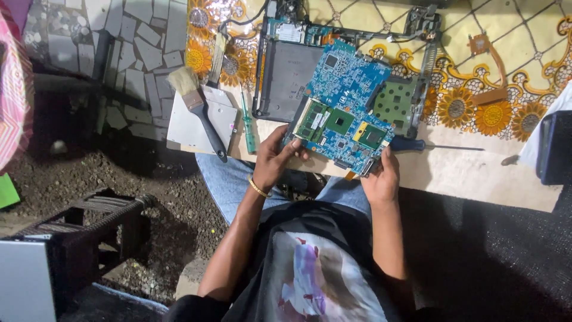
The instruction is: The person removes a copper heat pipe from a laptop motherboard, then repositions and secures it using a screwdriver. The person handles the motherboard and heat pipe directly, using a screwdriver to tighten screws.
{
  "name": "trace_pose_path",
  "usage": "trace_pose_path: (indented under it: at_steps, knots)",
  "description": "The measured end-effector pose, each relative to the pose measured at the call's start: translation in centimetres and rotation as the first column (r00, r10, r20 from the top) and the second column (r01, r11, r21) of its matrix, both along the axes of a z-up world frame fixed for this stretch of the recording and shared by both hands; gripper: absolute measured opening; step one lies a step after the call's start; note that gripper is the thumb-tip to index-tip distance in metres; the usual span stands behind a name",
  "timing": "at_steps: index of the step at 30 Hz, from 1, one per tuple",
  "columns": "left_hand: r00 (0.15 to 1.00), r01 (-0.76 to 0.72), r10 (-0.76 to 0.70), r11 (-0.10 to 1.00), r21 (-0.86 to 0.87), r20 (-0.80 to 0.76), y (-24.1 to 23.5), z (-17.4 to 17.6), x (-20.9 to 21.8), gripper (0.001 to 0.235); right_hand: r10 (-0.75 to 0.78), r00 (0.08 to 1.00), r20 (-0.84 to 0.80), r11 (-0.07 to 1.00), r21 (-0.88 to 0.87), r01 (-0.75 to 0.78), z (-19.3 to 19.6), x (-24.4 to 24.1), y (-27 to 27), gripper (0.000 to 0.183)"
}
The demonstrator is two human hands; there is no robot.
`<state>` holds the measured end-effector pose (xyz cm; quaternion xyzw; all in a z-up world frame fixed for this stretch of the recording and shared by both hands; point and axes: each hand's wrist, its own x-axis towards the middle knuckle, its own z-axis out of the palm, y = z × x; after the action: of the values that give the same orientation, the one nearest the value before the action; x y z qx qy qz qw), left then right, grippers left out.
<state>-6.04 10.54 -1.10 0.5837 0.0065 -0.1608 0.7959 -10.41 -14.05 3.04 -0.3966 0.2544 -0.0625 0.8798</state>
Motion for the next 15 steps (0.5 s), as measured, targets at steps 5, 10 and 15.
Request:
trace_pose_path:
  at_steps: [5,10,15]
  knots:
    - [0.999,-0.027,0.031,0.995,0.093,-0.041,0.5,0.8,0.2,0.036,0.067,0.998,-0.008,0.997,0.025,-0.067,0.3,0.2,-0.6,0.042]
    - [0.984,-0.161,0.148,0.978,-0.134,-0.097,-0.1,-0.4,-0.3,0.031,0.042,0.998,-0.056,0.997,0.071,-0.038,-2.8,-0.5,-1.5,0.039]
    - [0.971,-0.219,0.181,0.934,-0.283,-0.155,-0.1,-0.9,-0.5,0.031,0.131,0.985,-0.11,0.97,-0.19,-0.15,3.8,-0.7,-2.7,0.039]
